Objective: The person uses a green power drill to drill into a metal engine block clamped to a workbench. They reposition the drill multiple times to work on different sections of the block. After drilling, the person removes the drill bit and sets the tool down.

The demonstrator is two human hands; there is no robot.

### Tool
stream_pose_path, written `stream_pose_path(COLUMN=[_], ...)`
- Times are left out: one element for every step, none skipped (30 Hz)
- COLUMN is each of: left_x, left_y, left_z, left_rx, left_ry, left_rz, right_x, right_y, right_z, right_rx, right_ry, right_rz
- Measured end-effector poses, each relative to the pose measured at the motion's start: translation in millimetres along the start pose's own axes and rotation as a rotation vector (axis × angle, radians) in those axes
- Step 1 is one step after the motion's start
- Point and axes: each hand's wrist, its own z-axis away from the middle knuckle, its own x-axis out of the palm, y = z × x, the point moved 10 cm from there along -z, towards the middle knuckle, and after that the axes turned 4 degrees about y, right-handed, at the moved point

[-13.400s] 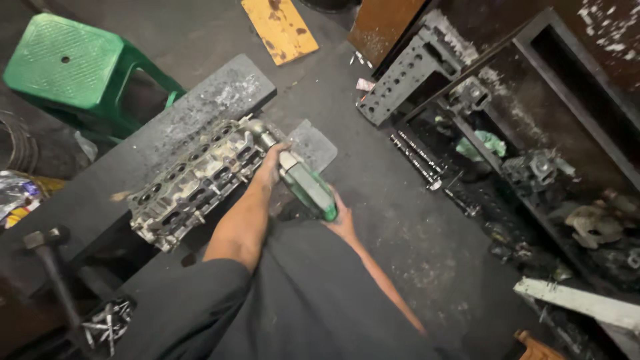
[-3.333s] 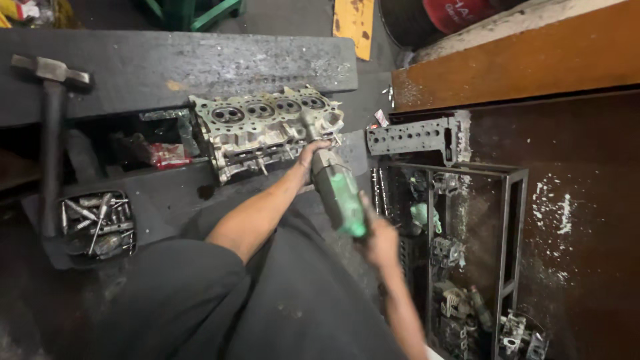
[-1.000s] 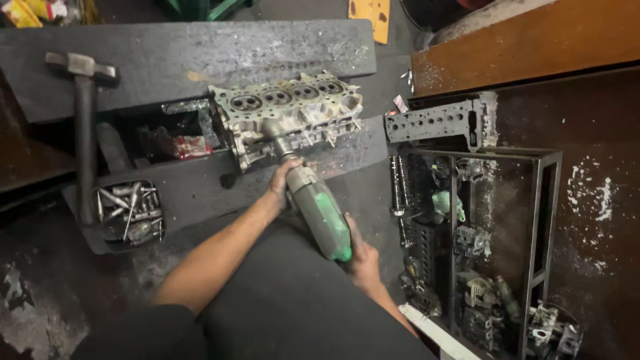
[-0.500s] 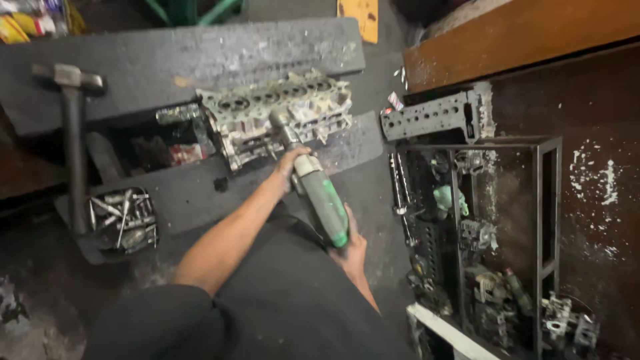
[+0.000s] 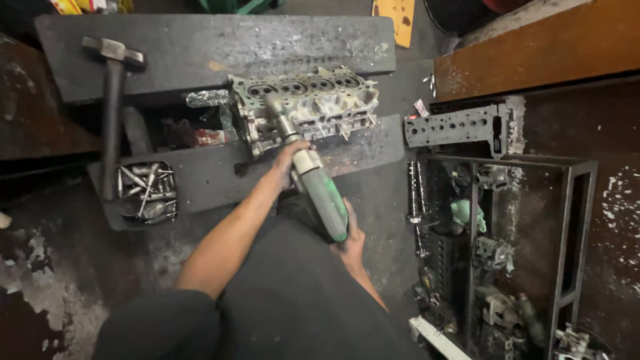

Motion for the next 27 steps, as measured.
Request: stream_pose_path(left_x=[9.0, 18.7, 23.9, 25.7, 26.2, 24.8, 18.0, 10.3, 5.1, 3.7, -0.8, -4.1, -7.8, -10.4, -9.9, -11.0, -8.7, -6.7, -7.7, -9.3, -12.3, -15.4, -20.1, -24.1, -21.7, -18.9, -13.8], left_y=[1.5, 2.2, -0.1, -4.3, -10.9, -16.5, -21.7, -25.2, -23.3, -20.0, -23.4, -27.1, -24.4, -21.7, -22.5, -25.8, -26.3, -26.5, -24.5, -21.9, -21.7, -18.5, -14.1, -9.6, -11.1, -12.8, -9.4], left_z=[-4.6, -8.6, -8.3, -7.6, -5.4, -2.7, 0.7, 4.2, 4.4, 3.6, 6.4, 8.7, 11.0, 13.8, 16.9, 21.2, 23.0, 25.5, 30.4, 35.3, 41.9, 47.3, 53.1, 58.3, 59.8, 61.6, 59.7], left_rx=[0.001, 0.003, 0.000, -0.010, -0.023, -0.037, -0.030, -0.024, -0.015, -0.010, -0.009, -0.008, -0.001, 0.006, 0.010, -0.004, -0.010, -0.017, 0.000, 0.016, 0.031, 0.067, 0.104, 0.140, 0.115, 0.091, 0.075], left_ry=[-0.027, -0.054, -0.075, -0.070, -0.065, -0.061, -0.014, 0.032, 0.072, 0.067, 0.071, 0.076, 0.071, 0.067, 0.059, 0.073, 0.082, 0.091, 0.104, 0.116, 0.136, 0.157, 0.179, 0.201, 0.181, 0.161, 0.135], left_rz=[0.018, 0.035, 0.052, 0.049, 0.047, 0.044, 0.005, -0.035, -0.078, -0.052, -0.015, 0.023, 0.024, 0.025, 0.029, 0.031, 0.037, 0.043, 0.037, 0.032, 0.032, 0.024, 0.014, 0.003, 0.018, 0.034, 0.045], right_x=[-3.6, -6.7, -10.5, -13.9, -17.1, -17.6, -18.8, -20.0, -20.4, -20.5, -22.7, -23.2, -18.9, -14.5, -16.0, -17.5, -19.3, -19.5, -17.9, -15.1, -13.1, -10.9, -6.7, -4.9, -6.2, -8.3, -8.3], right_y=[0.8, 0.9, 0.2, -0.7, -1.7, -0.9, -0.1, 0.6, -9.1, -18.6, -26.0, -24.6, -24.7, -24.5, -29.4, -33.5, -36.3, -28.7, -20.5, -11.3, -11.9, -12.2, -13.4, -8.4, -3.8, -0.5, 1.1], right_z=[-2.5, -4.0, -1.9, 0.6, 4.0, 6.6, 11.6, 14.8, 12.4, 9.6, 10.9, 12.9, 13.8, 15.2, 17.3, 19.9, 17.8, 16.3, 17.2, 18.1, 17.6, 17.7, 19.3, 20.9, 20.9, 21.3, 16.9], right_rx=[0.016, 0.032, 0.049, 0.066, 0.086, 0.123, 0.164, 0.205, 0.152, 0.099, 0.050, 0.082, 0.112, 0.143, 0.112, 0.080, 0.040, 0.093, 0.149, 0.205, 0.148, 0.091, 0.034, 0.046, 0.053, 0.061, 0.055], right_ry=[0.004, 0.007, 0.021, 0.034, 0.048, 0.039, 0.032, 0.025, 0.028, 0.031, 0.019, -0.007, -0.025, -0.044, -0.030, -0.017, -0.004, -0.001, -0.001, -0.002, -0.019, -0.036, -0.053, -0.052, -0.050, -0.047, -0.057], right_rz=[0.010, 0.021, 0.050, 0.080, 0.112, 0.113, 0.116, 0.118, 0.062, 0.005, -0.047, -0.025, -0.013, -0.002, -0.016, -0.030, -0.042, -0.050, -0.060, -0.069, -0.062, -0.056, -0.051, -0.056, -0.057, -0.058, -0.047])
